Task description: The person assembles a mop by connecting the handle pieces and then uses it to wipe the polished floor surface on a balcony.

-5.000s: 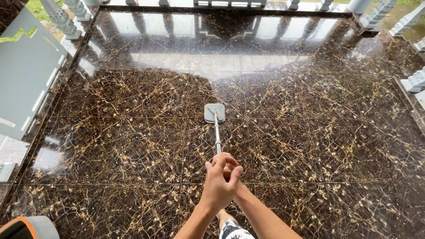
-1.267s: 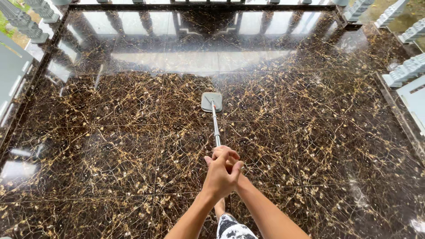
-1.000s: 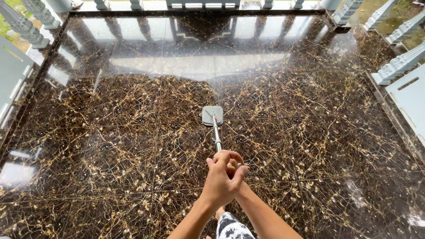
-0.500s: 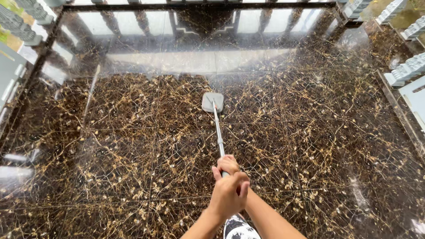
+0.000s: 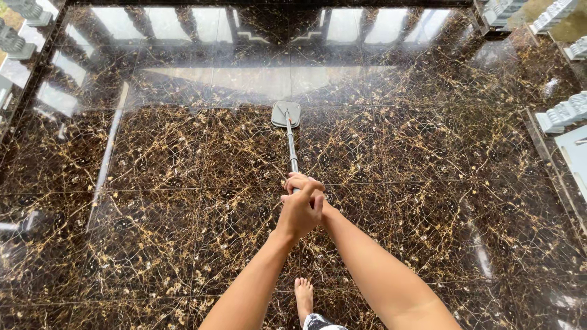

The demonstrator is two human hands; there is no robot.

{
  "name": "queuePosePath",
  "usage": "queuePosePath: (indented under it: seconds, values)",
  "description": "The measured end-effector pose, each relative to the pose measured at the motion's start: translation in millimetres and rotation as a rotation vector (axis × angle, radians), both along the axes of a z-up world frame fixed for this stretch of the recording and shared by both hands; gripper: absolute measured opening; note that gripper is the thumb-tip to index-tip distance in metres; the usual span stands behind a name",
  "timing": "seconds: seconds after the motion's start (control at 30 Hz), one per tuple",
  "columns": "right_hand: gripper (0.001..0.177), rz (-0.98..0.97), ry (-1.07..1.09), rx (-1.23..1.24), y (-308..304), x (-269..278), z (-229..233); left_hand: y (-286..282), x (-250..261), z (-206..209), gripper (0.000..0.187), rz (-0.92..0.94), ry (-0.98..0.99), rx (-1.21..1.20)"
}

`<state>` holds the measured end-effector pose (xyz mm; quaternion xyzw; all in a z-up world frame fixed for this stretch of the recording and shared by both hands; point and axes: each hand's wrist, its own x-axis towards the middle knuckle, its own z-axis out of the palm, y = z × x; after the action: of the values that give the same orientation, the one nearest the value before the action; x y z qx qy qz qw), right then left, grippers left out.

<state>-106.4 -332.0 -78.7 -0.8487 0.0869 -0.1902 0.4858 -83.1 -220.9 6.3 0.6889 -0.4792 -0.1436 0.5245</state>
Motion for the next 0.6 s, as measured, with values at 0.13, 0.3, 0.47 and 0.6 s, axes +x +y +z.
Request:
queuePosePath:
  seconds: [0.13,0.3,0.47,0.6]
  values:
    - [0.023,0.044,0.01,-0.074,-6,-4,-14,-3,-13,5,0.02,0.079,0.019,0.004]
    - [0.035,-0.001,0.044,-0.126,26,-36,-14,27,-45,-2,0.021,0.066,-0.001,0.005]
    - [0.04,-0.107,-0.021,-0.263,88,-89,9,83,-96,13,0.016,0.003,0.08,0.06]
    - [0.038,-0.238,-0.151,-0.23,147,-141,31,133,-145,51,0.018,-0.04,0.148,0.042]
